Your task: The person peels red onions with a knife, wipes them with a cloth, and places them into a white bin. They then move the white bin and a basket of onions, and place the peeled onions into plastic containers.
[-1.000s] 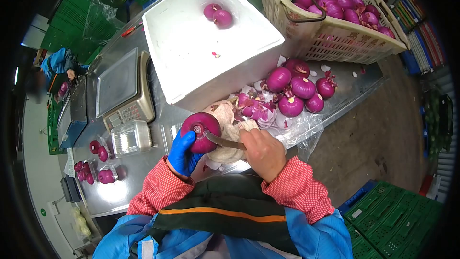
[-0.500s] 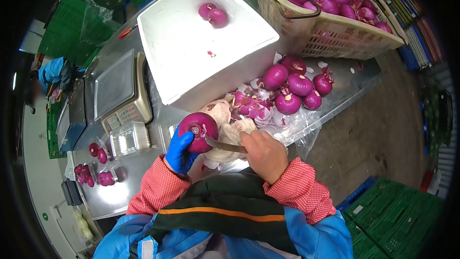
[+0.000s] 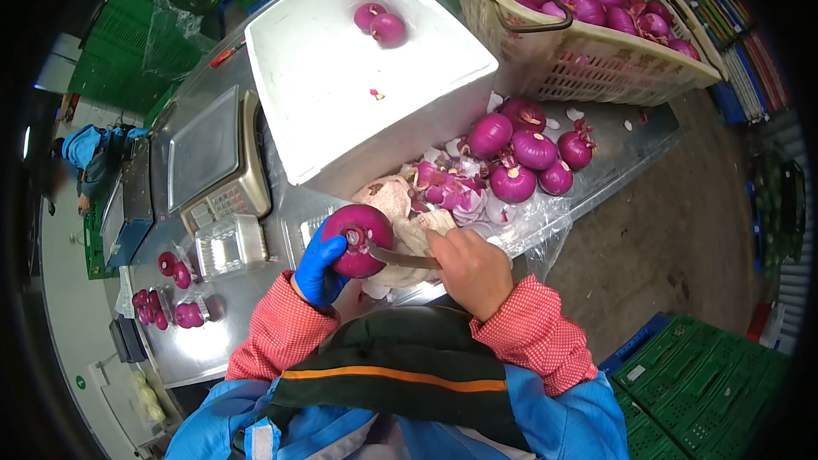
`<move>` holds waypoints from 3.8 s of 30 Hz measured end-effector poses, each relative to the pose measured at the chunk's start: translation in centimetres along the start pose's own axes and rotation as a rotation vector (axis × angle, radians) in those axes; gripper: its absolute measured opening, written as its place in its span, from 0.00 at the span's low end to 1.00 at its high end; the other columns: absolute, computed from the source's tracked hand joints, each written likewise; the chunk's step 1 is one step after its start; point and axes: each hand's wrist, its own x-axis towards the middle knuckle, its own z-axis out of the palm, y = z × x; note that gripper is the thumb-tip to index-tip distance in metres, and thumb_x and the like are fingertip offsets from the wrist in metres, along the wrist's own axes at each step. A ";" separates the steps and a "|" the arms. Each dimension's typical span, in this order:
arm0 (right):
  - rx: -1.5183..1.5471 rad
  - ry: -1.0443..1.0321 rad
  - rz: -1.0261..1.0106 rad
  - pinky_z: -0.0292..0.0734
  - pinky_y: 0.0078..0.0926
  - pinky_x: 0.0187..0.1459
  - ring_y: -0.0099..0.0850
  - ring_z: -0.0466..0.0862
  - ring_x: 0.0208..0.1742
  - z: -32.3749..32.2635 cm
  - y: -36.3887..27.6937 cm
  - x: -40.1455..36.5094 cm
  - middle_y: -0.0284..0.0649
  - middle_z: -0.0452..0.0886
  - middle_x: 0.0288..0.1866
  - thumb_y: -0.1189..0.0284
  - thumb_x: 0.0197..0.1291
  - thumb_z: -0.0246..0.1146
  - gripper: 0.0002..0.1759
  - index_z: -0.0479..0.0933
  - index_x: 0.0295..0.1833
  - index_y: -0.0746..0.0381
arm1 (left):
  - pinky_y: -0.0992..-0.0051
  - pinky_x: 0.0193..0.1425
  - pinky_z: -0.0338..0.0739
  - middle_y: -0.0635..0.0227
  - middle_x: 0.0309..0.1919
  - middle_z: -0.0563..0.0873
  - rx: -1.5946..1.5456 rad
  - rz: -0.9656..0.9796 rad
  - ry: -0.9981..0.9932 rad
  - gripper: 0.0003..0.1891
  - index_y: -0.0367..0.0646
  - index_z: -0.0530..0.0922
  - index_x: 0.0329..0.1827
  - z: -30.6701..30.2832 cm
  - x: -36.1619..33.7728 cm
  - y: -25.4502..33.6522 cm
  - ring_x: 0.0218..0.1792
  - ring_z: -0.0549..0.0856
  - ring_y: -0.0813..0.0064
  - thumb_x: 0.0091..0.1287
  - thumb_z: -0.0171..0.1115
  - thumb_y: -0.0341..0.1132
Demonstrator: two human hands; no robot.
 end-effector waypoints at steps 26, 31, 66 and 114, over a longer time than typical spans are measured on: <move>-0.063 0.053 0.048 0.78 0.30 0.32 0.34 0.80 0.34 1.2 0.7 -0.2 0.36 0.75 0.31 0.76 0.50 0.64 0.18 0.79 0.50 0.61 | 0.65 0.68 0.73 0.60 0.58 0.80 0.155 -0.013 -0.053 0.33 0.39 0.68 0.68 -0.5 0.2 0.0 0.59 0.80 0.66 0.62 0.71 0.37; 0.077 0.047 0.121 0.79 0.32 0.35 0.36 0.81 0.36 1.6 1.0 -0.1 0.36 0.75 0.32 0.76 0.51 0.64 0.18 0.78 0.51 0.60 | 0.65 0.68 0.74 0.60 0.59 0.80 0.090 -0.035 -0.050 0.33 0.39 0.67 0.69 0.3 0.2 -0.3 0.59 0.80 0.66 0.62 0.71 0.38; 0.015 -0.044 0.031 0.77 0.30 0.31 0.32 0.79 0.33 0.4 0.3 -0.6 0.35 0.75 0.31 0.75 0.50 0.65 0.19 0.79 0.51 0.60 | 0.64 0.66 0.76 0.59 0.58 0.80 0.009 -0.084 0.053 0.30 0.39 0.69 0.67 -0.4 1.1 0.6 0.59 0.81 0.65 0.64 0.69 0.38; -0.022 -0.063 -0.026 0.77 0.27 0.31 0.30 0.80 0.34 0.5 1.0 -0.2 0.34 0.75 0.32 0.74 0.53 0.64 0.19 0.79 0.53 0.59 | 0.58 0.68 0.75 0.56 0.62 0.79 0.108 -0.139 -0.015 0.35 0.42 0.66 0.71 -1.9 1.9 0.8 0.62 0.80 0.60 0.62 0.69 0.43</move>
